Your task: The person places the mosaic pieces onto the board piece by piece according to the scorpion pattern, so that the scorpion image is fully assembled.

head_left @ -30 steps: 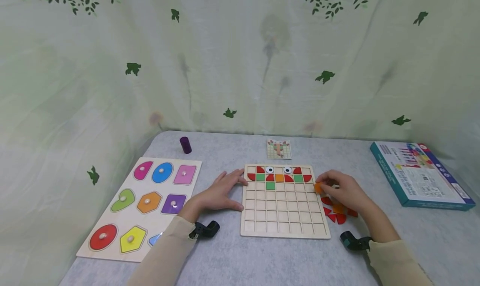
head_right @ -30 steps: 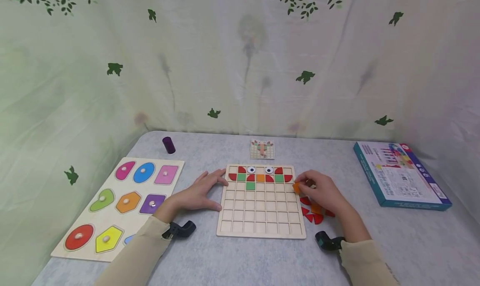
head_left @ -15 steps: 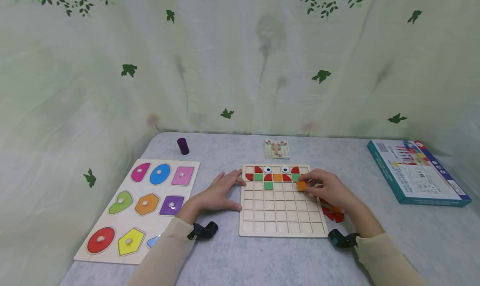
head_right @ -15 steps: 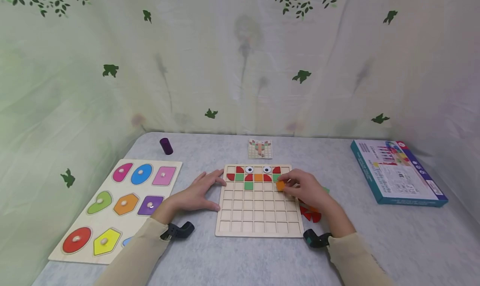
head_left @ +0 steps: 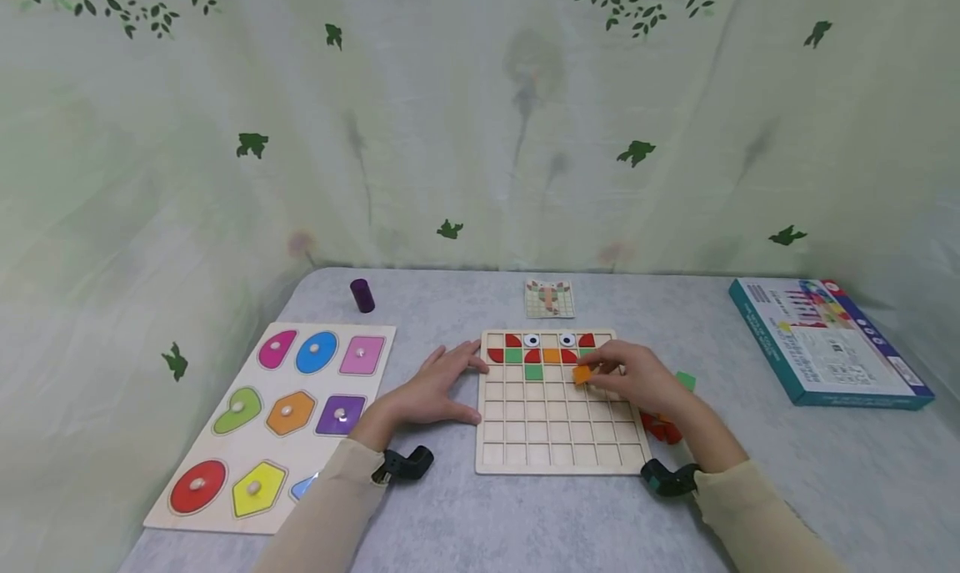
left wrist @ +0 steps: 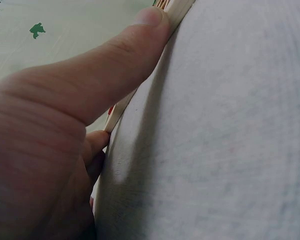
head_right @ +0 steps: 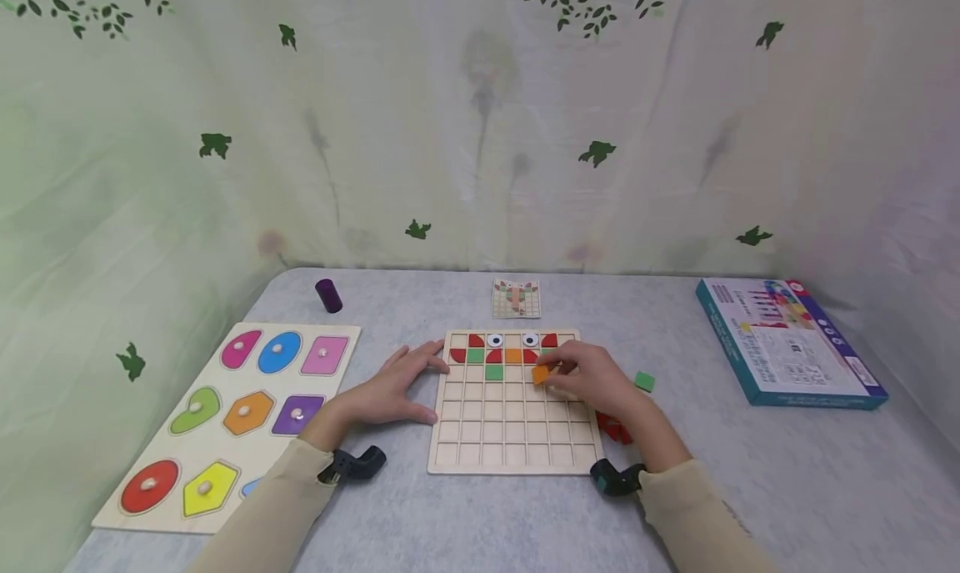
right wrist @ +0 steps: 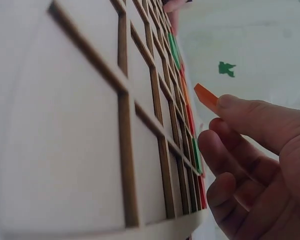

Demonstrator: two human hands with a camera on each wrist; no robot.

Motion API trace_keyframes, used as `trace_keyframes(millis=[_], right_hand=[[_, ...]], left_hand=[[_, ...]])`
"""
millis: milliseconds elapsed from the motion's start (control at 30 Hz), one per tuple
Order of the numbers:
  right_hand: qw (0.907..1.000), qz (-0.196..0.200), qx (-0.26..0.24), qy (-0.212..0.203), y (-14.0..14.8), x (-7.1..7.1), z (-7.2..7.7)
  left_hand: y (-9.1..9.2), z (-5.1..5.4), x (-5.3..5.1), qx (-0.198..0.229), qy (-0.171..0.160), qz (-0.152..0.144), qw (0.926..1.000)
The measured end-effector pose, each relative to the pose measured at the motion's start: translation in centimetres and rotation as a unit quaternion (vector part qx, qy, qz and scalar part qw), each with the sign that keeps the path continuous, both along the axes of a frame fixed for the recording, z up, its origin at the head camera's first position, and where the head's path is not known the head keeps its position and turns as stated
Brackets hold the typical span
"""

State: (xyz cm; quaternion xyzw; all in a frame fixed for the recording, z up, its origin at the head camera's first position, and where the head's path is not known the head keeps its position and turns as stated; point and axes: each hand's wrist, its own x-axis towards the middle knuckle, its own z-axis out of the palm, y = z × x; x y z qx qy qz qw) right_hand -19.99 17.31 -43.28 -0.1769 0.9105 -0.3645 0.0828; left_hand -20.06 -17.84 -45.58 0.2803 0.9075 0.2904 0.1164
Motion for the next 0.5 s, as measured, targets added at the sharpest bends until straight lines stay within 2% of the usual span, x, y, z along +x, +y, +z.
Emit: trace_keyframes(millis=[200, 500], right_hand=[[0.9999, -0.004, 0.009, -0.009, -1.1, -0.3, -0.2], [0.9997, -0.005, 0.020, 0.012, -2.5, -0.9, -0.8]], left_hand=[[-0.1, -0.2, 0.1, -0.002, 0.001, 0.002, 1.0000], [0.0, -0.1, 0.1, 0.003, 0.005, 0.000, 1.0000]])
